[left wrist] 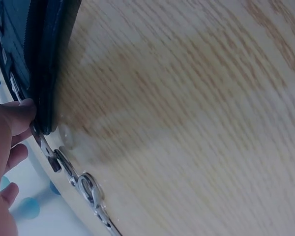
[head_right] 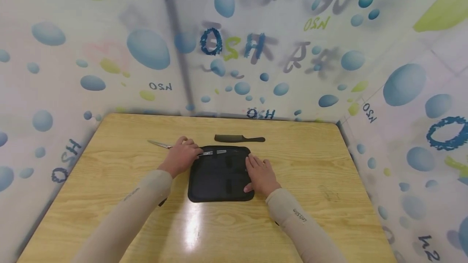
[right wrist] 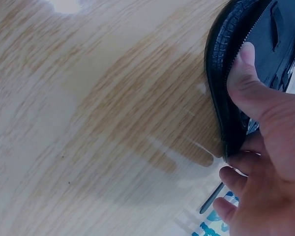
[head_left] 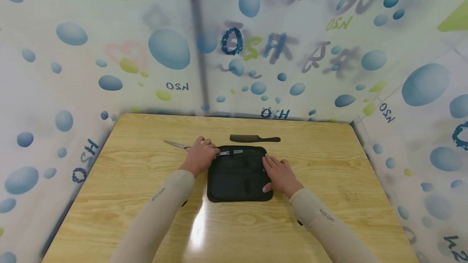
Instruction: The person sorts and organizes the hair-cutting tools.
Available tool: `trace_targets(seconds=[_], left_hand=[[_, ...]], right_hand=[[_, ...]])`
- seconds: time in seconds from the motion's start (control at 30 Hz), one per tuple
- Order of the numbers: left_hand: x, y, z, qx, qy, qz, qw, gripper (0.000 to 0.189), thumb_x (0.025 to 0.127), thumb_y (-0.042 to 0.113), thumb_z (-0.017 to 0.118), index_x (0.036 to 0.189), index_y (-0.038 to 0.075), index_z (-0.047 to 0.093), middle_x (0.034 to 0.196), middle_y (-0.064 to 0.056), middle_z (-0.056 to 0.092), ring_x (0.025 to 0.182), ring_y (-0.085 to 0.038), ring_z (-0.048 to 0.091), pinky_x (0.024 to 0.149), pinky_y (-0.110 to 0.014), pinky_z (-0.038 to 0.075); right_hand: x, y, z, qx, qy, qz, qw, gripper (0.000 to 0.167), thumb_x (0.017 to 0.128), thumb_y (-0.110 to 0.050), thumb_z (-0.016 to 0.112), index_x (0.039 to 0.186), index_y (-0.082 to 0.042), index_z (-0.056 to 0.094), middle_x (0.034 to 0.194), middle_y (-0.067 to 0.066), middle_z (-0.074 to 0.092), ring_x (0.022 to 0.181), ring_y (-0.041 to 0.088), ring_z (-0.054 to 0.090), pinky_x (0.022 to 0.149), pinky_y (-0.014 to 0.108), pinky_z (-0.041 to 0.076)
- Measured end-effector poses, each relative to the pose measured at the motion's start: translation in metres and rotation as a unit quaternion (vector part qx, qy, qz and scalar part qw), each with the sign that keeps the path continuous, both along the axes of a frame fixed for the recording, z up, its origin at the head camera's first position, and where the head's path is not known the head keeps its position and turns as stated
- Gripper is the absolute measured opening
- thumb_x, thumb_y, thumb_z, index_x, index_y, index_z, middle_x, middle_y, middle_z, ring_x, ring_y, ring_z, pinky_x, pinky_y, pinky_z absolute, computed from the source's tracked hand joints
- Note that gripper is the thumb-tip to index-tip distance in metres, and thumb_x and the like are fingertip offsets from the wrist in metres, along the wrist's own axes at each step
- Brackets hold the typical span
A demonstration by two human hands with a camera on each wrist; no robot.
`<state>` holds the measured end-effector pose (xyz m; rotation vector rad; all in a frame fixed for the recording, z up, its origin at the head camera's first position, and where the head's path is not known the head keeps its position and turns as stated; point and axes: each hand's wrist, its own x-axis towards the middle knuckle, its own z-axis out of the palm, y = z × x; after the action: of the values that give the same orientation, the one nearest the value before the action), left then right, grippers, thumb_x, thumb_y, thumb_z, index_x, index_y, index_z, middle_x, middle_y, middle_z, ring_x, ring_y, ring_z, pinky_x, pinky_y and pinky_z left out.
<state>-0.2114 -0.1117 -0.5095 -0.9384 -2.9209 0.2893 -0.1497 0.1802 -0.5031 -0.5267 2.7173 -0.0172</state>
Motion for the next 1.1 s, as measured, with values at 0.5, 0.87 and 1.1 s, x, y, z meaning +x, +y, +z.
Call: trace_targets(seconds=[0.5,0.87,1.1], left_hand=[[0.010,-0.003,-0.007,-0.009,0.048,-0.014,0.9987,0.020,0.092,0.018,0.066,0.109,0.025,0.073,0.107,0.004,0.071,0.105,-0.019,0.058,0.104,-0.043,0.038],[0.026,-0.024,-0.009,0.116,0.042,0.042,0.9914,0.035,0.090,0.030,0.070,0.122,0.017,0.067,0.115,-0.001,0.070,0.113,-0.023,0.059,0.101,-0.046,0.043],[0.033,-0.035,-0.019,0.168,0.087,0.043,0.9810,0.033,0.084,0.032,0.076,0.111,0.015,0.071,0.107,-0.002,0.073,0.107,-0.025,0.062,0.094,-0.047,0.045]], right_hand=[[0.002,-0.002,0.003,-0.002,-0.003,0.002,1.0000,0.101,0.078,-0.050,0.074,0.154,-0.004,0.026,0.163,0.013,0.020,0.150,0.030,0.023,0.116,0.055,0.022],[0.005,0.000,0.001,-0.005,-0.001,0.005,1.0000,0.101,0.078,-0.048,0.075,0.153,-0.003,0.026,0.163,0.013,0.020,0.150,0.030,0.023,0.116,0.055,0.022],[0.006,0.006,0.004,0.000,0.001,0.003,1.0000,0.101,0.078,-0.048,0.075,0.153,-0.002,0.027,0.162,0.014,0.021,0.149,0.031,0.024,0.116,0.056,0.022]])
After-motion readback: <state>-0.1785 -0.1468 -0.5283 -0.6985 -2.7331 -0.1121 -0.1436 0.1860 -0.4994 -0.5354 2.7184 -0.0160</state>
